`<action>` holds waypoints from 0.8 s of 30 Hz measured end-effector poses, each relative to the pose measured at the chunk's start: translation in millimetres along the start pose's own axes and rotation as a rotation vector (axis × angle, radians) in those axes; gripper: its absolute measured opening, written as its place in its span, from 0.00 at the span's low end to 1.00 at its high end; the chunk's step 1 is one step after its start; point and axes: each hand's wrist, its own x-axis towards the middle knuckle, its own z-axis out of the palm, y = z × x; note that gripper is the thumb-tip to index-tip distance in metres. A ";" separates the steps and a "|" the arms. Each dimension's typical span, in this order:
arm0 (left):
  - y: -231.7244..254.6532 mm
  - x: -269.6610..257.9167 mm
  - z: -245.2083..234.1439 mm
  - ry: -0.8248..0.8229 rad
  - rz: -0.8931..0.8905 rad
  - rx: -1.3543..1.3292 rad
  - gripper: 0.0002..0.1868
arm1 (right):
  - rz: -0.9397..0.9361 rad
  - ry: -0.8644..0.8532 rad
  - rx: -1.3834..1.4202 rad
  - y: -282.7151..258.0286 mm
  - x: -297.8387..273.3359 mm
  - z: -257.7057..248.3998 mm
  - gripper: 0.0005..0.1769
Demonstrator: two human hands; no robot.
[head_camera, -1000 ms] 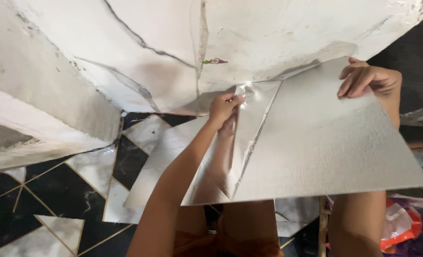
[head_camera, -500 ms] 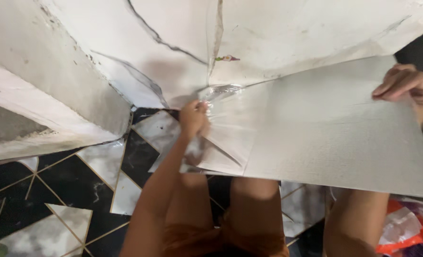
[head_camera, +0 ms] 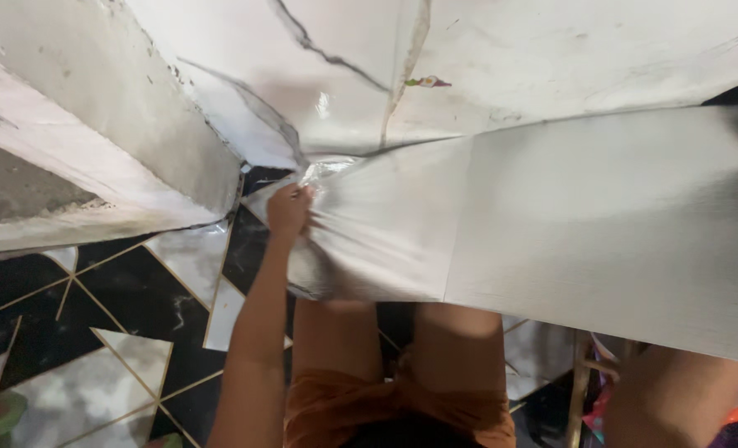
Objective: The person removes the protective film from a marble-patterned tile and applies it to a stair riser. They peel the backing, align the tile, and press it into place, smoothing the surface to ensure adhesion.
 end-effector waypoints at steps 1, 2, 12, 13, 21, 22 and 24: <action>-13.5 -1.4 -9.8 -0.023 -0.081 -0.021 0.19 | 0.024 0.018 -0.017 -1.6 -2.2 2.7 0.07; -24.3 -0.8 -18.0 -0.016 -0.103 0.036 0.19 | 0.048 0.036 -0.035 -3.7 -4.4 4.4 0.07; -85.3 -8.3 -53.8 -0.076 -0.368 0.296 0.18 | 0.180 0.134 -0.140 -13.3 -18.3 11.8 0.05; -76.6 -5.1 -41.5 0.051 -0.186 0.250 0.19 | 0.183 0.134 -0.137 -13.3 -17.7 13.0 0.05; 101.5 11.7 22.4 -0.125 0.407 0.080 0.22 | 0.219 0.175 -0.166 -12.2 -11.8 23.7 0.04; 128.3 0.9 24.1 -0.081 0.575 0.045 0.19 | 0.225 0.180 -0.172 -12.1 -11.0 24.3 0.04; 180.1 -21.6 22.8 -0.269 0.650 0.154 0.16 | 0.229 0.185 -0.173 -12.2 -10.3 26.2 0.04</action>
